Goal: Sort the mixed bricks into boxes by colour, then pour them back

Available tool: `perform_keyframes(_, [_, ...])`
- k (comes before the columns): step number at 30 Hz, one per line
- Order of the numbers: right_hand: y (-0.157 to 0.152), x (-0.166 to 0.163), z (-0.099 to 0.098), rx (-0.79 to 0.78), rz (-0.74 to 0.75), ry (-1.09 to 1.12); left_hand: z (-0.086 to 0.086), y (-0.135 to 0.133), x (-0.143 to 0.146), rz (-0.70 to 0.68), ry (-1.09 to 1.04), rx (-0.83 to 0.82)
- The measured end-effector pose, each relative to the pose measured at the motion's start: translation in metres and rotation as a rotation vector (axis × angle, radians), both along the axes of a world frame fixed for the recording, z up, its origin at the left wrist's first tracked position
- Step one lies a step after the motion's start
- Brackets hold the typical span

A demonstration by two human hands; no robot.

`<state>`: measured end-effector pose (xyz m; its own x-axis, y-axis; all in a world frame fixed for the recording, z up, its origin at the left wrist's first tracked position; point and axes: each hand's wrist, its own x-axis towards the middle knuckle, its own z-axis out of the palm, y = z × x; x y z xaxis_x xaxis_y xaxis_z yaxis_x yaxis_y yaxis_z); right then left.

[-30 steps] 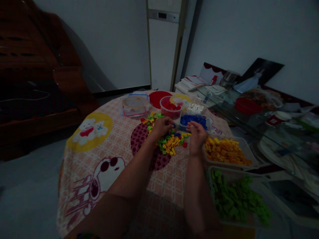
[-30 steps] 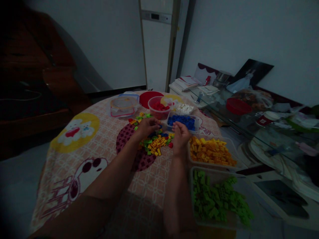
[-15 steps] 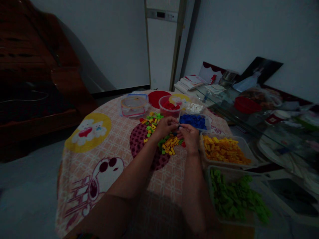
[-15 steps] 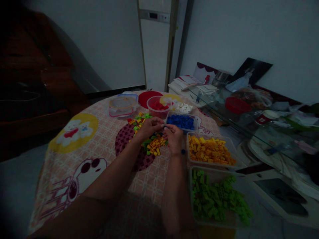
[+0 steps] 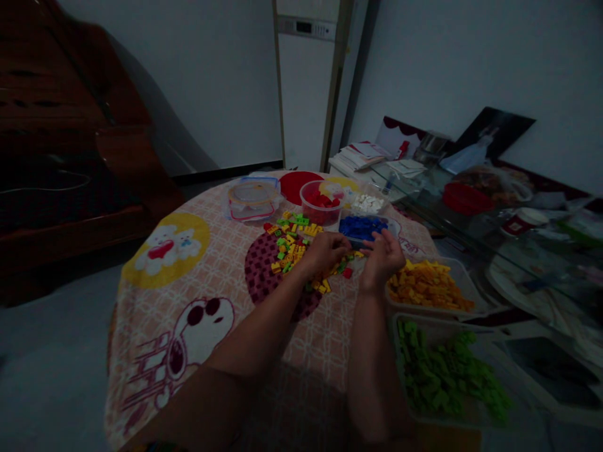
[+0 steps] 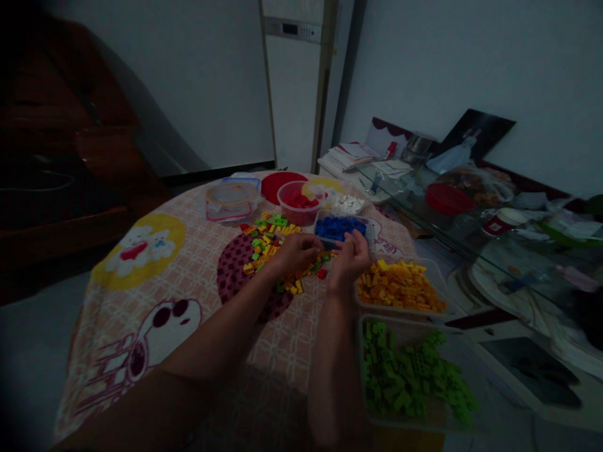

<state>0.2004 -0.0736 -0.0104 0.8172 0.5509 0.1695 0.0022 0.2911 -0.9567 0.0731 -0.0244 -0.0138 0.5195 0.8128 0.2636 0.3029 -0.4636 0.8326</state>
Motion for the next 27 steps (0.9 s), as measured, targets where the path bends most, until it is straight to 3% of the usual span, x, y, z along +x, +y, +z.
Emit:
perform_keyframes(6, [-0.017,-0.013,0.037,0.059,-0.002,-0.094,-0.002,-0.028,0.026,-0.205,0.175,0.170])
perform_keyframes(10, [-0.031,0.004,0.053,0.109,-0.187,-0.089,-0.006,-0.040,0.036,-0.233,0.337,0.259])
perform_keyframes(13, [-0.038,0.027,0.047,0.141,-0.299,-0.107,-0.007,-0.044,0.039,-0.256,0.463,0.330])
perform_keyframes(17, [-0.038,0.047,0.031,0.148,-0.317,-0.120,-0.008,-0.047,0.041,-0.279,0.522,0.393])
perform_keyframes(27, [-0.033,0.039,0.028,0.161,-0.366,-0.063,-0.006,-0.052,0.047,-0.347,0.538,0.469])
